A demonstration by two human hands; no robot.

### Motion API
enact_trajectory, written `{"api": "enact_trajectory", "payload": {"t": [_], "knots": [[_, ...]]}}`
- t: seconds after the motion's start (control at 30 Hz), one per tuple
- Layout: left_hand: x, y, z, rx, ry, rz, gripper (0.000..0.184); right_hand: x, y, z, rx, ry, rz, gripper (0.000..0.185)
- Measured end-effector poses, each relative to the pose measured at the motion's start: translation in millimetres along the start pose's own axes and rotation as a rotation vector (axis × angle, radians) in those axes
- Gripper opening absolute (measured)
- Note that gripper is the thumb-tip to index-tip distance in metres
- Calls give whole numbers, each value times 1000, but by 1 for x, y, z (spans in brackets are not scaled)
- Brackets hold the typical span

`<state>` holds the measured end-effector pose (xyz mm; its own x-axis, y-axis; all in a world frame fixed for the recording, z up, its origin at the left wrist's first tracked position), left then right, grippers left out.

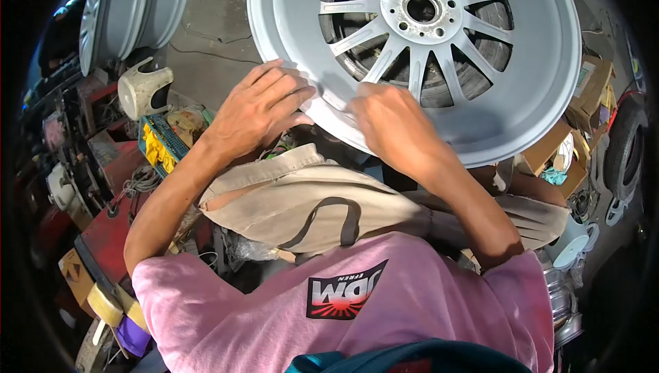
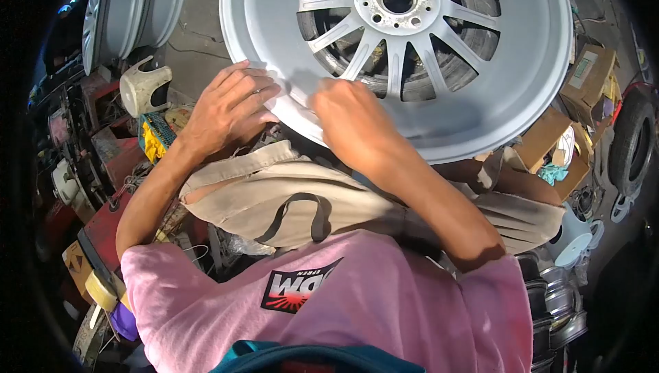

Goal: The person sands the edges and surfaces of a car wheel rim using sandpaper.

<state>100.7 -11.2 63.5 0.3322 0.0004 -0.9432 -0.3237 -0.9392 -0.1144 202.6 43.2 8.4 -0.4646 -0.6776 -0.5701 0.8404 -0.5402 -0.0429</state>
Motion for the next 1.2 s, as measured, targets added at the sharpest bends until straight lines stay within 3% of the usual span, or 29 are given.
{"api": "enact_trajectory", "payload": {"t": [0.07, 0.1, 0.23, 0.33, 0.53, 0.6, 0.63, 0.77, 0.9, 1.0, 1.03, 1.1, 1.2], "knots": [[-6, 1, 2, -1, -36, -69, 38, 4, -19, 5, -36, -55, -162, 16], [-7, 2, 1, -2, -39, -73, 38, 18, -34, -4, 47, -52, -105, 16], [-14, 2, 3, -17, -42, -121, 37, -8, -20, 10, -6, -43, -169, 15], [-14, 5, 8, -42, -29, -130, 37, 0, -12, 6, 3, -13, -50, 15], [-17, 7, 7, -81, -95, -148, 40, 5, -25, 5, 10, -95, -161, 23], [-19, 6, 5, -95, -90, -155, 41, -34, 14, 24, -264, -29, -402, 24], [-23, 4, 3, -84, -90, -158, 41, -6, 2, -1, -17, -45, -3, 23], [-28, 3, 0, -104, -84, -132, 41, 18, -34, -2, 80, 51, -46, 24], [-30, 8, -1, -73, -112, -224, 41, 7, -9, 7, -19, 79, 25, 24], [-25, 9, 2, -89, -89, -175, 46, 0, -8, 12, -23, 107, 35, 23], [-21, 10, 3, -67, -71, -169, 45, 5, -17, 10, -21, 67, -73, 22], [-14, 10, 6, -49, -32, -120, 46, 12, -28, 2, 23, 46, -82, 23], [-12, 12, 3, -67, -26, -63, 62, -5, -15, 6, 23, -32, 9, 24]]}}
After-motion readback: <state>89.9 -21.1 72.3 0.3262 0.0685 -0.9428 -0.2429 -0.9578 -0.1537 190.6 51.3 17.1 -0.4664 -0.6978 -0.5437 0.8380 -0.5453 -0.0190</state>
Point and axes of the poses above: each hand's wrist, its own y-axis away from the middle knuckle, its own x-axis out of the palm, z = x × y, the point moved 10 cm from there along -y, towards the middle knuckle, and after that the axes turned 14 degrees about -z, right-handed, at the moved point
